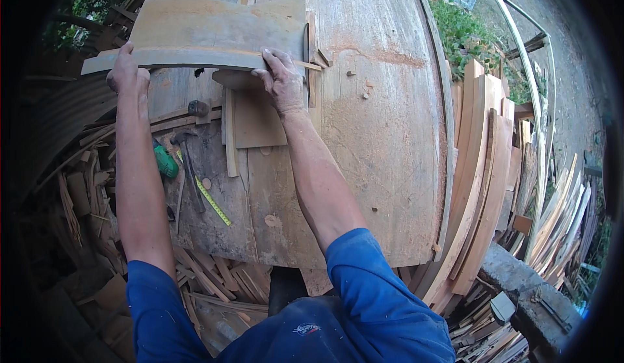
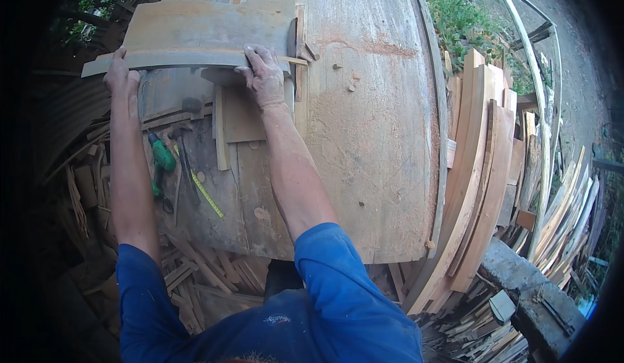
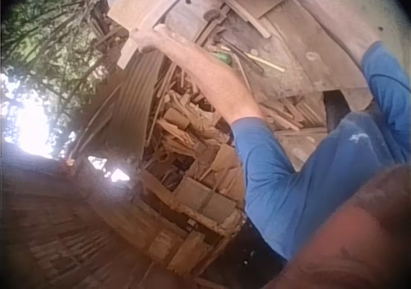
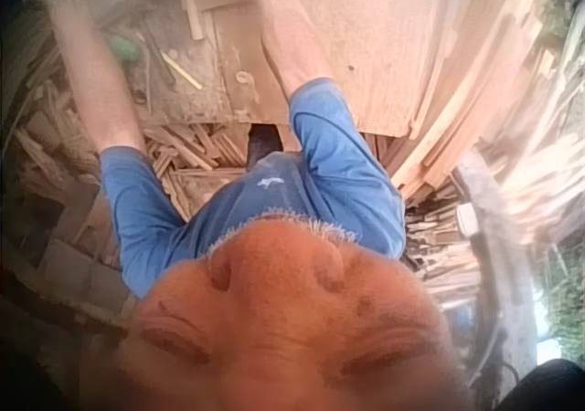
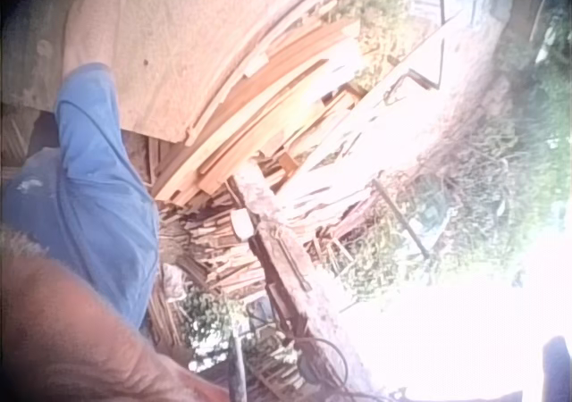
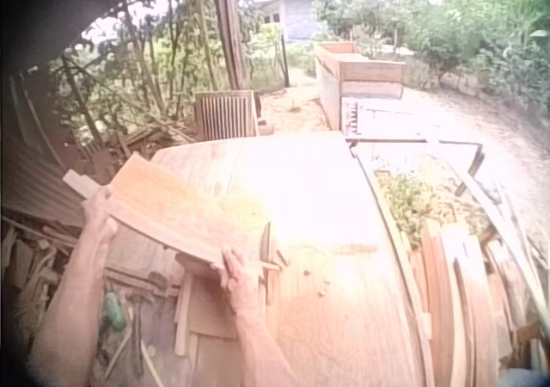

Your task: The person measures, marks, and glues wooden components together to assemble a wooden cabinet. They use a square and pencil to mark the wood, apply wood glue to a thin strip, and fit pieces into a larger cabinet structure.

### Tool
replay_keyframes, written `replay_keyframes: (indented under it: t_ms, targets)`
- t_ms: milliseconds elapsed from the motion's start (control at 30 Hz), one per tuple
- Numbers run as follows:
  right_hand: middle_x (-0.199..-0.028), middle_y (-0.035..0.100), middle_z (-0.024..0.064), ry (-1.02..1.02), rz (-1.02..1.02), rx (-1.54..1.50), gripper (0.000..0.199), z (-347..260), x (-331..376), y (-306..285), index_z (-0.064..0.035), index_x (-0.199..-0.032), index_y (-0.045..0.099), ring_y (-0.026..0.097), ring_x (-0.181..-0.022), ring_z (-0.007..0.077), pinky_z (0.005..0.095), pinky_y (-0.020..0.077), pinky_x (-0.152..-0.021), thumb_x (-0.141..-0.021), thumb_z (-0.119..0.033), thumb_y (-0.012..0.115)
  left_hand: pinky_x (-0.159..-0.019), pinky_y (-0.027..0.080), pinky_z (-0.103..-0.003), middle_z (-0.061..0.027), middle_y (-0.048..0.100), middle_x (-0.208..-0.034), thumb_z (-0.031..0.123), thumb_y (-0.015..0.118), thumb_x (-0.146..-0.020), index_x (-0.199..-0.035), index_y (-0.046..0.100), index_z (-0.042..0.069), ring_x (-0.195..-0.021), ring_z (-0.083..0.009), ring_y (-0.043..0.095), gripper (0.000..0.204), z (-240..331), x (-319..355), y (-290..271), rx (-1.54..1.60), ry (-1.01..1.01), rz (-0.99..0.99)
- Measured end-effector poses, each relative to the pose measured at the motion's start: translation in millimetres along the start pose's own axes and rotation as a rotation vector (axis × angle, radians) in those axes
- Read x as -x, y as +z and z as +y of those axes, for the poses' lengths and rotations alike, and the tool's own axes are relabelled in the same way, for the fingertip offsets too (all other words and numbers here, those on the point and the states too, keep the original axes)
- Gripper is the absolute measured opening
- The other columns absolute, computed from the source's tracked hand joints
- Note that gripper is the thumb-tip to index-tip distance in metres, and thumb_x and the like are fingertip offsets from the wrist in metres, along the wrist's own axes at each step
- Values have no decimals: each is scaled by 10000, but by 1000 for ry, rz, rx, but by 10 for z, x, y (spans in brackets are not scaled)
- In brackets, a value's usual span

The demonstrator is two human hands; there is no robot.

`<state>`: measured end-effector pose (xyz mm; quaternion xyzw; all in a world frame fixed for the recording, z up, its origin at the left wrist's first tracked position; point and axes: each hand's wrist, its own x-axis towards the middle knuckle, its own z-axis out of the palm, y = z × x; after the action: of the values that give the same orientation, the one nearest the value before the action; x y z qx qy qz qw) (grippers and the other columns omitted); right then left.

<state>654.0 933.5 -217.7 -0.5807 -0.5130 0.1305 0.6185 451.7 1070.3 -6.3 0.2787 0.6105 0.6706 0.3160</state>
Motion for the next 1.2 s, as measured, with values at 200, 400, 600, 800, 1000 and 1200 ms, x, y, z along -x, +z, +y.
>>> replay_keyframes:
  t_ms: [200, 400, 600, 800, 1000, 1200]
  targets:
    - [-1211, 621, 119, 6, -7, -10, 496, 12, -10, 15, -61, -1205, 624, 578, -1154, 343, 511, 391, -1106, -780, -276, 761, -852, 608, -392, -192, 633, -1171, 58, 768, -816, -1222, 484, -161, -983, -284, 687, 542, -13, -91, -13, -21, 0, 1]
    - [-1199, 625, 128, -4, 8, -10, 507, 38, -24, 32, -54, -1204, 624, 582, -1139, 349, 504, 405, -1086, -772, -278, 768, -854, 608, -398, -191, 634, -1180, 42, 755, -827, -1229, 477, -165, -986, -285, 688, 531, -25, -143, -8, -5, -7, -25]
    - [-1182, 627, 134, 3, -5, -9, 517, 25, -27, 44, -51, -1206, 626, 585, -1124, 355, 499, 416, -1076, -765, -276, 775, -862, 606, -402, -194, 634, -1187, 72, 765, -819, -1244, 475, -167, -996, -287, 687, 567, -46, -209, -31, -53, 4, -8]
    - [-1190, 626, 131, 42, -13, -23, 527, 66, -45, 44, -59, -1214, 627, 584, -1137, 346, 508, 417, -1081, -762, -281, 780, -872, 602, -411, -200, 614, -1226, 102, 776, -813, -1273, 446, -173, -1024, -292, 678, 629, -15, -100, 13, -63, 2, -23]
    - [-1193, 624, 129, -15, 2, -4, 527, 87, -51, 74, -56, -1208, 635, 593, -1132, 348, 514, 405, -1099, -768, -308, 776, -808, 622, -459, -210, 609, -1192, 38, 753, -806, -1206, 486, -162, -958, -303, 689, 521, -65, -259, -8, -17, 7, -6]
    - [-1184, 628, 123, 0, 13, -12, 522, 115, -58, 88, -53, -1199, 640, 597, -1124, 348, 523, 401, -1104, -766, -311, 777, -881, 600, -405, -197, 617, -1222, 89, 756, -832, -1292, 431, -167, -1034, -290, 677, 619, -29, -164, 33, -32, -9, -29]
